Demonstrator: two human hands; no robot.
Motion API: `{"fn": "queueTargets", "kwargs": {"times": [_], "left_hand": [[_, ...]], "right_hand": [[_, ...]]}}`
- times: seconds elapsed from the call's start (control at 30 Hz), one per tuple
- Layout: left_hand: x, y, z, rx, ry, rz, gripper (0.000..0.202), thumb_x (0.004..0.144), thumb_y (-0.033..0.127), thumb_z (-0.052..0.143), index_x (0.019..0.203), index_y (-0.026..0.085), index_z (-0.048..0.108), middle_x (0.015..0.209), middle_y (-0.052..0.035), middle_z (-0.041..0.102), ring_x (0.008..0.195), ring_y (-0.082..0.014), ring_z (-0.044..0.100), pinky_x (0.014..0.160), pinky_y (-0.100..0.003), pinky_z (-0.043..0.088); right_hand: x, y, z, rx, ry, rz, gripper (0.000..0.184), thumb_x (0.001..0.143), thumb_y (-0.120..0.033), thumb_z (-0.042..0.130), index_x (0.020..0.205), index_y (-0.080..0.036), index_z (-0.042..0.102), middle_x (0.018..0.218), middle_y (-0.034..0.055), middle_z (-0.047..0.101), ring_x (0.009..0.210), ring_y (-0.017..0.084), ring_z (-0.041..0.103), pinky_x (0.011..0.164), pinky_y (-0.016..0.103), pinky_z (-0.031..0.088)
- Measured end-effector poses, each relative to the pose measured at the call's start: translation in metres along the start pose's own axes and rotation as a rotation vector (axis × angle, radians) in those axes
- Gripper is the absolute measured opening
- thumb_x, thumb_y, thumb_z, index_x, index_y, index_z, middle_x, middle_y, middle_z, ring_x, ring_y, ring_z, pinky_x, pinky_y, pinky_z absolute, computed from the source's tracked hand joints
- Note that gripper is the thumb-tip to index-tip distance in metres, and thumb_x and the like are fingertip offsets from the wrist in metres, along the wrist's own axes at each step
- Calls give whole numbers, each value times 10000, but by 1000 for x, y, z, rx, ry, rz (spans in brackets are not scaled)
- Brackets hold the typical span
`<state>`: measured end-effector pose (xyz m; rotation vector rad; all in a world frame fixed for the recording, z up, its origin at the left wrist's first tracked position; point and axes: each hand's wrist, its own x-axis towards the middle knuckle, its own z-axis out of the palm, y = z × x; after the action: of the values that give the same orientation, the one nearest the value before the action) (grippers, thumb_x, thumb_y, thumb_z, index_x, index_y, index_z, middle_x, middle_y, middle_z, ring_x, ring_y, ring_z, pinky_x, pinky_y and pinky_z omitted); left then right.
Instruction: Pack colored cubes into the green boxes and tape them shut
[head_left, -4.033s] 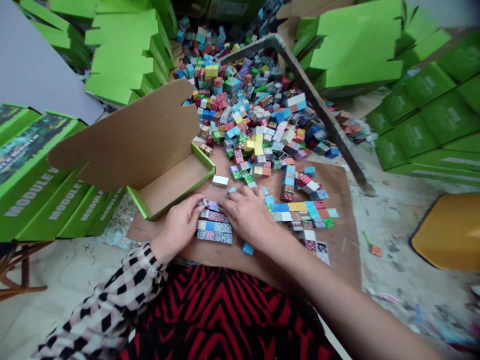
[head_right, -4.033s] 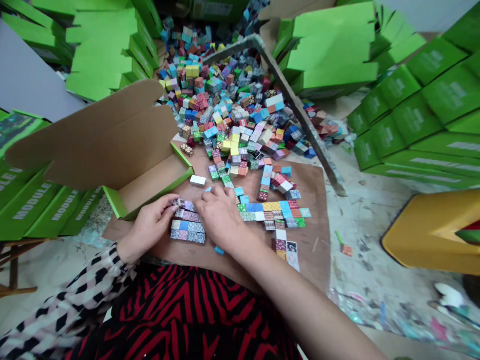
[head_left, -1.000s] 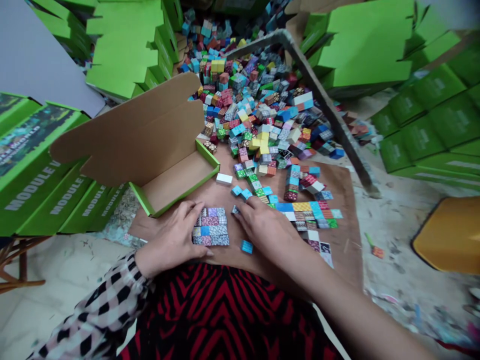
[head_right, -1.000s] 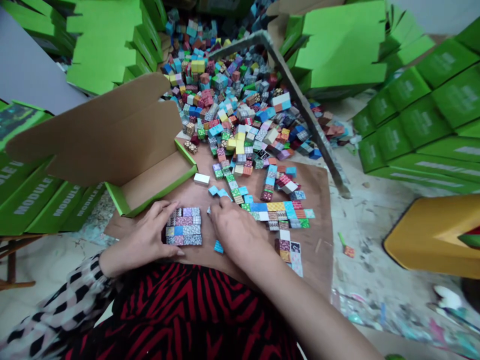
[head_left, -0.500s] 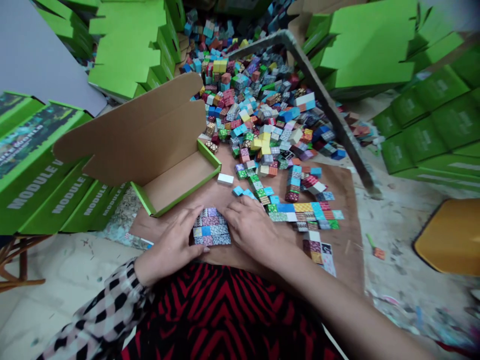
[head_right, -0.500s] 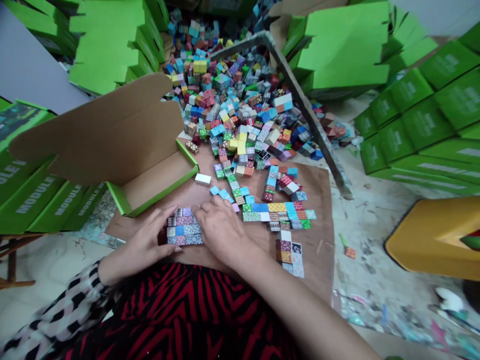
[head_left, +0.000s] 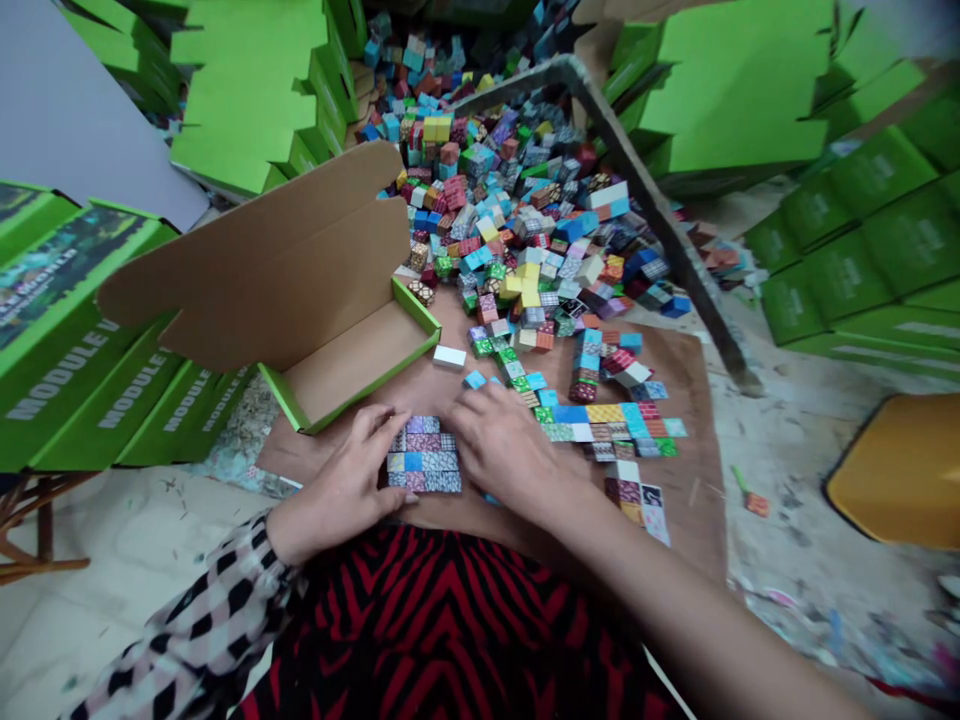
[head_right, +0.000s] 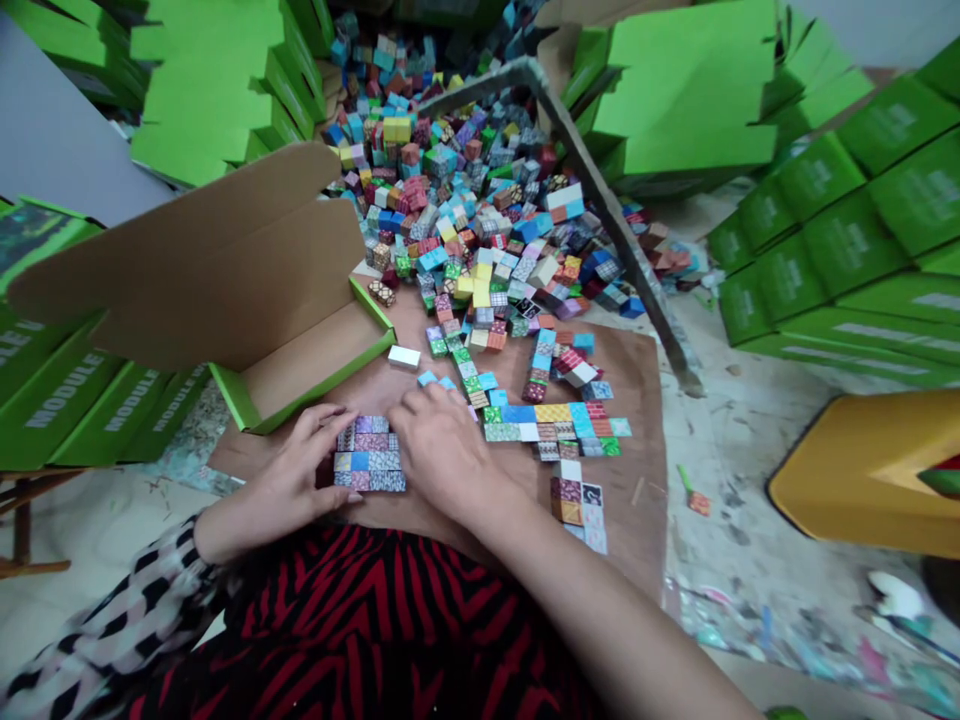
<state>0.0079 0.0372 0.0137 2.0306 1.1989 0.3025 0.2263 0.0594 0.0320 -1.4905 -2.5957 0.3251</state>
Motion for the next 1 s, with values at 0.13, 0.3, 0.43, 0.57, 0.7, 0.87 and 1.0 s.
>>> {"fn": "queueTargets", "kwargs": {"times": [0.13,0.3,0.43,0.57,0.7,0.87,1.0], "left_hand": [[2,4,0,35,-14,-9,859,732,349,720,1441,268,243,1417,-119,237,1348,-328,300,1122,-510,321],[11,12,2,101,-49,-61,885,717,391,722,1451,243,251,1373,-117,301,1273,-319,401,1081,-484,387],[14,14,1,139,-64,-55,797,724,342,689,1421,239,315,1330,-105,356,1236,-304,440,1051,-474,417],[14,16,-2,165,-68,-66,772,726,332,664,1414,234,326,1335,-107,357,1229,-304,444,1030,-475,434],[14,16,-2,188,-82,-56,781,727,338,658,1421,226,318,1338,-110,356,1233,-302,437,1042,-465,418],[14,17,-2,255,-83,-15,879,714,377,686,1463,228,250,1371,-127,329,1235,-320,415,1031,-476,405],[19,26,-3,438,-32,-3,871,698,482,704,1444,254,317,1354,-129,374,1166,-357,405,961,-539,401]], "right_hand": [[9,16,-6,-179,83,185,287,914,-194,445,1108,-150,651,1011,127,658,887,275,450,694,375,271],[15,24,-7,-106,-14,94,211,902,-162,475,887,-183,684,939,76,676,868,248,442,692,367,228],[12,21,-9,60,-54,-44,185,887,-149,507,855,-205,680,870,36,671,888,226,445,726,357,219],[8,21,-10,179,-87,-105,212,863,-95,506,842,-209,683,838,14,666,873,206,451,749,347,229],[3,30,-15,253,-82,-119,270,835,-55,488,916,-214,690,883,20,682,893,207,482,793,350,267],[-11,41,-29,131,-10,-59,253,883,-159,504,1071,-195,669,997,60,680,914,230,494,782,353,301],[-17,32,-29,-101,-103,-41,195,872,-237,565,1023,-211,685,955,75,661,890,260,477,726,370,259]]}}
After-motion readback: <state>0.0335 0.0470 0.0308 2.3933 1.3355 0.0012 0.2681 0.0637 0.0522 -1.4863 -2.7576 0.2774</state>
